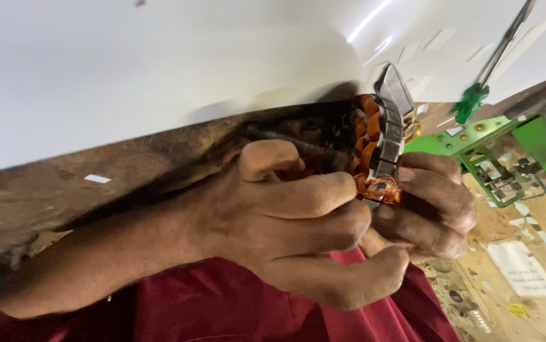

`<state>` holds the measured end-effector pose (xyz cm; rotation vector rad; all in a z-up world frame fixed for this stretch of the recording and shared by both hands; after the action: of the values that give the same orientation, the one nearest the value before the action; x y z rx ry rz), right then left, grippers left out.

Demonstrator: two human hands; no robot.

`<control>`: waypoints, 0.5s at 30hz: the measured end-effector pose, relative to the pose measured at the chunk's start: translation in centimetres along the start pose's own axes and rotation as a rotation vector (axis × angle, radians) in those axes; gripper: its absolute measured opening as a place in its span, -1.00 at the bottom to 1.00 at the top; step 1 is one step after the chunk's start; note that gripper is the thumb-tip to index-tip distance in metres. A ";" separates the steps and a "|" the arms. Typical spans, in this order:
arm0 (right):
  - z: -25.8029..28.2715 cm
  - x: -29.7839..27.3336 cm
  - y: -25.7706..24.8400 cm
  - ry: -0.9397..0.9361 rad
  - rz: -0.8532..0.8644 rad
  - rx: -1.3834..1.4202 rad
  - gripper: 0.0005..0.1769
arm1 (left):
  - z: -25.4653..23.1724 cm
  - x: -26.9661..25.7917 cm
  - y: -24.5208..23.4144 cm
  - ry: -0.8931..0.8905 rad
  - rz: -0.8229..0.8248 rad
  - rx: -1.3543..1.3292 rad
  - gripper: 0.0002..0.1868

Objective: The person works on a circular electrical component with copper windings, using a screwdriver to adjust or secure parts. The person repeatedly manipulates the component with both hands, occasionally using a tool to tighten or align sections.

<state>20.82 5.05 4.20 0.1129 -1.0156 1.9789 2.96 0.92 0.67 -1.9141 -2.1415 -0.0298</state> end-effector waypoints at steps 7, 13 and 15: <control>-0.9 2.1 0.8 -0.018 0.097 0.085 -0.55 | 0.1 -0.6 1.2 0.050 -0.031 -0.011 -0.64; 0.0 0.8 0.3 0.021 -0.021 -0.036 -0.52 | 0.1 -1.3 0.2 -0.029 -0.164 -0.020 -0.56; 0.6 0.6 0.5 -0.028 0.005 -0.041 -0.51 | -0.1 -1.4 0.5 -0.030 -0.186 -0.019 -0.54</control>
<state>19.97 4.90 4.52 0.1160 -1.0754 1.9644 3.62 -0.38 0.38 -1.7286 -2.3406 -0.0575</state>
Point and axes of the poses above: each hand's wrist, its own x-axis towards the middle knuckle, its own y-axis out of the palm, z = x × y, the point moved 8 cm from there along x, towards the middle knuckle, and after that the axes turned 12 degrees about -y, right-handed, at the moved point
